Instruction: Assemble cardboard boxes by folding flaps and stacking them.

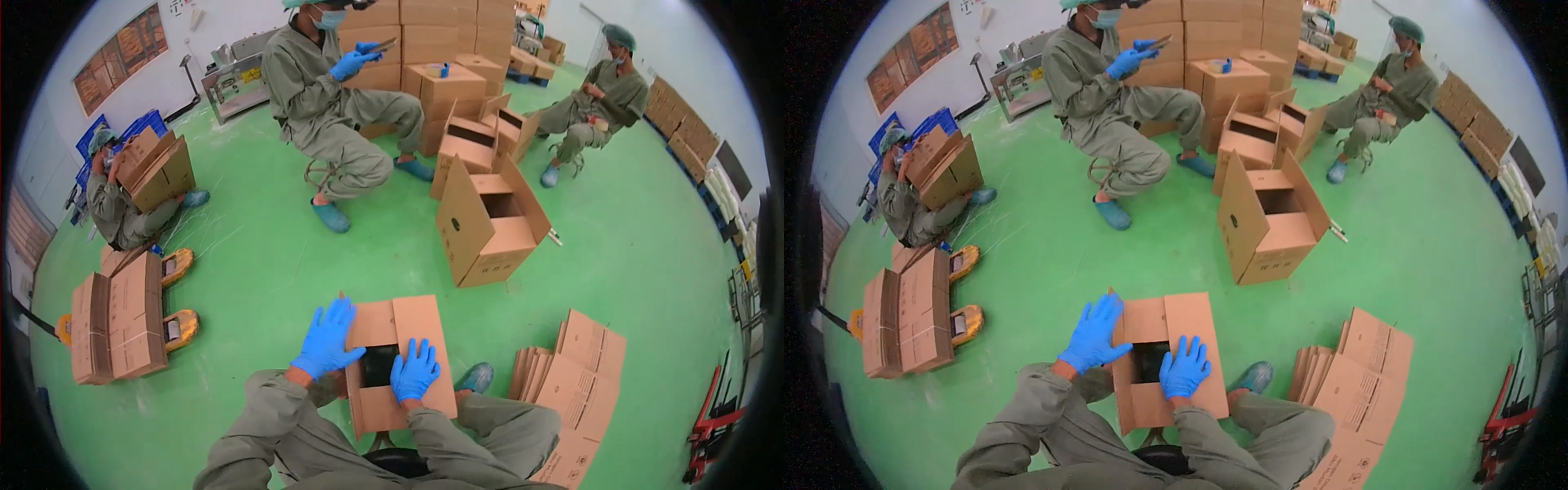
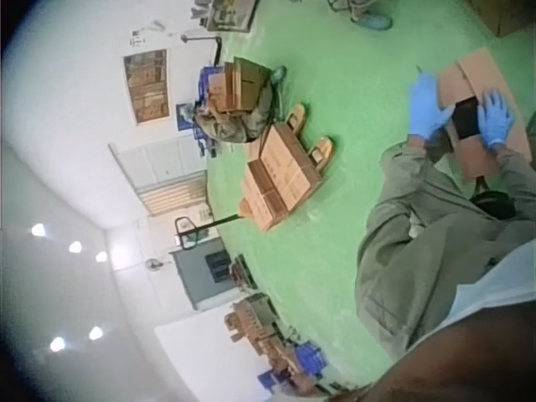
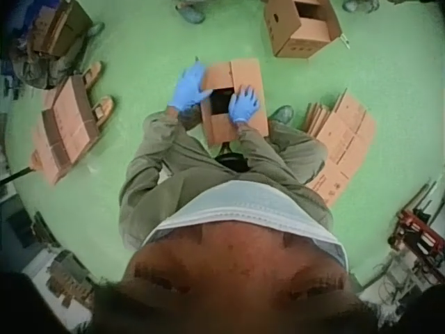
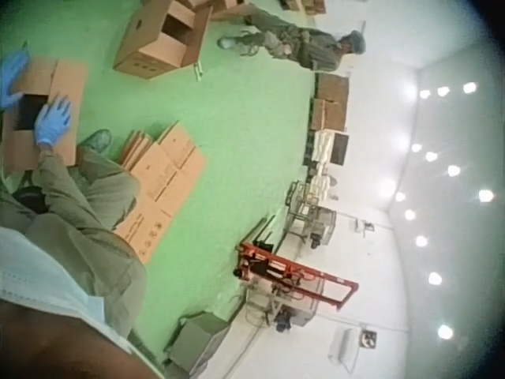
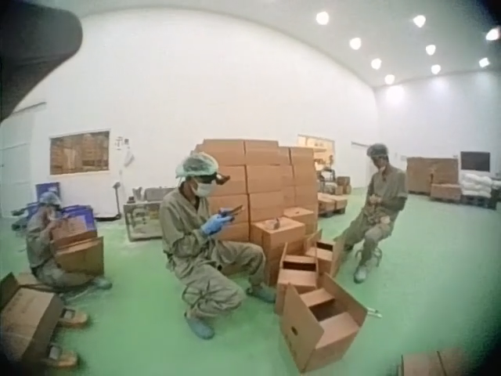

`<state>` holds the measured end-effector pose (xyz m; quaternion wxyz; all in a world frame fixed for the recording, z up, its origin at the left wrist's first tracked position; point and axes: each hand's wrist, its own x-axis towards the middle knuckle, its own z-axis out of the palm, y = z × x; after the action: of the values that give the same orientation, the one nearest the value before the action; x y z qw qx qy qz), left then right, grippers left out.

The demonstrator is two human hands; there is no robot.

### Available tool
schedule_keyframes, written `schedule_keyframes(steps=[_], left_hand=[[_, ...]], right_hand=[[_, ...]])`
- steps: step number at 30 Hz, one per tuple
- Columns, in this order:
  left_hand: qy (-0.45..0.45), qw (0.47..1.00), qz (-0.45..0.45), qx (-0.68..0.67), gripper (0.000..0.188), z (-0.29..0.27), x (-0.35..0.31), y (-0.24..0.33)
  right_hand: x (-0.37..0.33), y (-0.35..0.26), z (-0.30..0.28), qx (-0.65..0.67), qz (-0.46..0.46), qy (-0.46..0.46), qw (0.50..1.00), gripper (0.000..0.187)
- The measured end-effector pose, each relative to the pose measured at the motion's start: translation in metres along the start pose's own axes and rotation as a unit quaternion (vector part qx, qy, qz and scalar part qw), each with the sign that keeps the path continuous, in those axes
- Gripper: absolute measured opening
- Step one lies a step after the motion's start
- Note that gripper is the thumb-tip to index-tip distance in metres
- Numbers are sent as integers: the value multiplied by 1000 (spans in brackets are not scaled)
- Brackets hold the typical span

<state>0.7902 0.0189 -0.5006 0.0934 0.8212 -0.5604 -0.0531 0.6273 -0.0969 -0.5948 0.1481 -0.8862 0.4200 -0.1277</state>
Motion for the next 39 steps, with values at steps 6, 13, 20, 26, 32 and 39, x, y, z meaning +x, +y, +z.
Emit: schedule_keyframes(steps=[6, 13, 20, 26, 32, 39], left_hand=[[114, 984, -64, -120, 84, 72, 45, 37], [20, 999, -8, -23, 70, 132, 98, 61], [17, 997, -70, -25, 69, 96, 114, 70], [155, 956, 111, -220, 67, -26, 89, 161], [133, 960, 47, -242, 60, 23, 42, 114], [-56, 938, -25, -342, 57, 87, -13, 81]], right_hand=[[10, 8, 11, 83, 34, -5, 996, 45], [-18, 96, -23, 205, 28, -366, 907, 34], [-16, 70, -11, 74, -292, -503, 810, 44], [127, 119, 5, 123, -323, 6, 938, 61], [140, 148, -123, 95, -68, -296, 948, 55], [14, 396, -168, 11, 285, -173, 943, 81]])
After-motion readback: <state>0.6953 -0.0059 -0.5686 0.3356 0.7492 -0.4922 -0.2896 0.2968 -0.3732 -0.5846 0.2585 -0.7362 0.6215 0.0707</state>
